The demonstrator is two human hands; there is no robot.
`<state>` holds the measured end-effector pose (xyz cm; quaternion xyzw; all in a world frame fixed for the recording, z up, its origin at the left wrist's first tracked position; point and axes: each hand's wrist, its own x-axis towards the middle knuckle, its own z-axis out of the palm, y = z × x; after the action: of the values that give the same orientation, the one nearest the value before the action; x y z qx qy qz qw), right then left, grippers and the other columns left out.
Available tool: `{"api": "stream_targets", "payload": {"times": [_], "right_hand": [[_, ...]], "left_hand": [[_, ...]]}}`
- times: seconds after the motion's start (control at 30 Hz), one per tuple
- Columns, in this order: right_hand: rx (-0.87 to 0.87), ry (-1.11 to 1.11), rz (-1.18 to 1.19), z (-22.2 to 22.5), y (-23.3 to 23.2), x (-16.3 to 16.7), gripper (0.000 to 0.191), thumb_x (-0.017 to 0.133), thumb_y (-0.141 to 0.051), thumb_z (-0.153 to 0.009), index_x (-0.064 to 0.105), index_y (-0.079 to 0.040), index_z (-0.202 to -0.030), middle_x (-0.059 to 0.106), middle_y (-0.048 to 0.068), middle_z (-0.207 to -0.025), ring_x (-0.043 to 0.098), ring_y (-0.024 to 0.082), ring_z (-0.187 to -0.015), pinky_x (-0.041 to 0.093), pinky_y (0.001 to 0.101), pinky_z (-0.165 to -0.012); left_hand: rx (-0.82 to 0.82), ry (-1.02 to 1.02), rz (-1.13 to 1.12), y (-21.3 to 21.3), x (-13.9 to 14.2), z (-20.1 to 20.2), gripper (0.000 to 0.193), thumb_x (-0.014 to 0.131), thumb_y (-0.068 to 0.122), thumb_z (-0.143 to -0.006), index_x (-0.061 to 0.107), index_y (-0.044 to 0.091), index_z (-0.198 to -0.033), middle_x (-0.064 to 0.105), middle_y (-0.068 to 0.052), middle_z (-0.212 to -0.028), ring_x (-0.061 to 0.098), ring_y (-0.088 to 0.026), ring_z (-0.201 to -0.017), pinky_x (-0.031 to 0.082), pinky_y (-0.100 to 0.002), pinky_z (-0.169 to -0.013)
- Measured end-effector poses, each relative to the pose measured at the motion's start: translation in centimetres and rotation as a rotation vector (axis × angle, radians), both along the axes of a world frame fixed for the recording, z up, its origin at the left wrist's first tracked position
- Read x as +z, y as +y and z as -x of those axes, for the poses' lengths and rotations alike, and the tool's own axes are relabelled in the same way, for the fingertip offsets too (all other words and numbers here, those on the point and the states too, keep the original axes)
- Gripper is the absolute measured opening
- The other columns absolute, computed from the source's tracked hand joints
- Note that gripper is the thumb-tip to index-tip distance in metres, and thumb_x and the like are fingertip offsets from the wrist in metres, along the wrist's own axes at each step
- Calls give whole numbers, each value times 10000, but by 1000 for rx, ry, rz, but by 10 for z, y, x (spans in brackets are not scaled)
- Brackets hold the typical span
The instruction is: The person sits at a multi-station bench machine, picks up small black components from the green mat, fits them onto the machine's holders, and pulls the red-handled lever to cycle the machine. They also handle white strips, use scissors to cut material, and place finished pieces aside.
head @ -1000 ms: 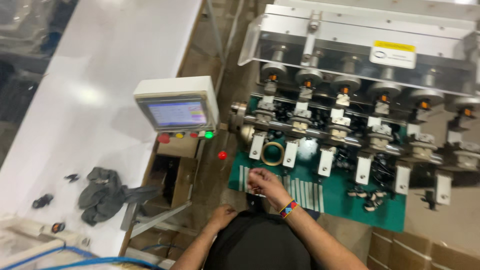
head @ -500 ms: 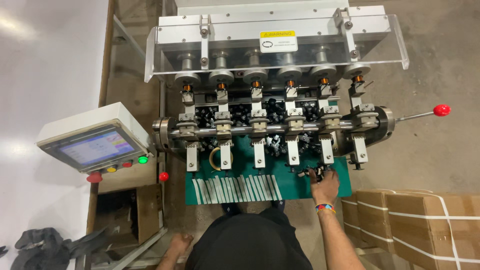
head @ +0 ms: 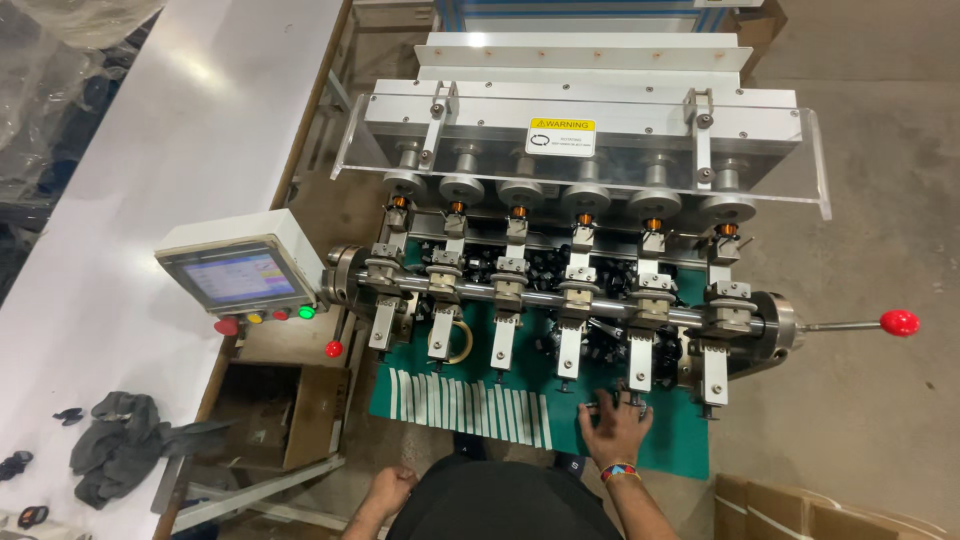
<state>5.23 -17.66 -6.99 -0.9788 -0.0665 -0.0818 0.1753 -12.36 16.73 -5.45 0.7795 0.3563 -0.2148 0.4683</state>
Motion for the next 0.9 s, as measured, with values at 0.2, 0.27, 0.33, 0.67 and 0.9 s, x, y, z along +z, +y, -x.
{"api": "stream_targets", "payload": {"times": [0.2,0.27,0.33,0.67,0.9], "right_hand": [[276,5,67,-14,-34,-11,294,663,-365,-873,684,-213,-1123,573,68,-1441,601,319,-1163,364,656,-1072],[349,43,97,-20,-45,-12,334,650,-387,-882,681,-211,-1164,554,84,-1453,598,334,-1149,398,599,-1018],[406,140,140,-27,-55,-11,438,641,-436,-865,677,-200,-1232,522,132,-1478,589,358,-1137,429,529,-925],[491,273,308,-52,-73,-4,523,543,-591,-920,697,-178,-1200,637,90,-1127,604,265,-1066,554,387,-799],[481,140,196,-60,-92,-12,418,643,-503,-881,718,-127,-1048,631,80,-1205,577,288,-1131,507,441,-957]], "left_hand": [[-33,185,-85,-33,-4,24,362,768,377,-844,797,31,-946,783,-141,-774,772,-247,-754,586,-371,-751],[33,333,-101,-45,-6,29,359,781,391,-863,792,63,-1007,798,-103,-886,756,-207,-883,555,-331,-844],[77,441,-104,-57,-8,32,338,770,384,-879,787,97,-1057,800,-84,-967,737,-192,-972,532,-313,-903],[208,204,-87,-104,4,49,334,769,388,-827,809,89,-970,792,-129,-895,751,-243,-923,562,-352,-878],[229,123,-98,-121,15,49,348,755,391,-829,805,73,-962,814,-121,-896,767,-260,-903,570,-373,-856]]}}
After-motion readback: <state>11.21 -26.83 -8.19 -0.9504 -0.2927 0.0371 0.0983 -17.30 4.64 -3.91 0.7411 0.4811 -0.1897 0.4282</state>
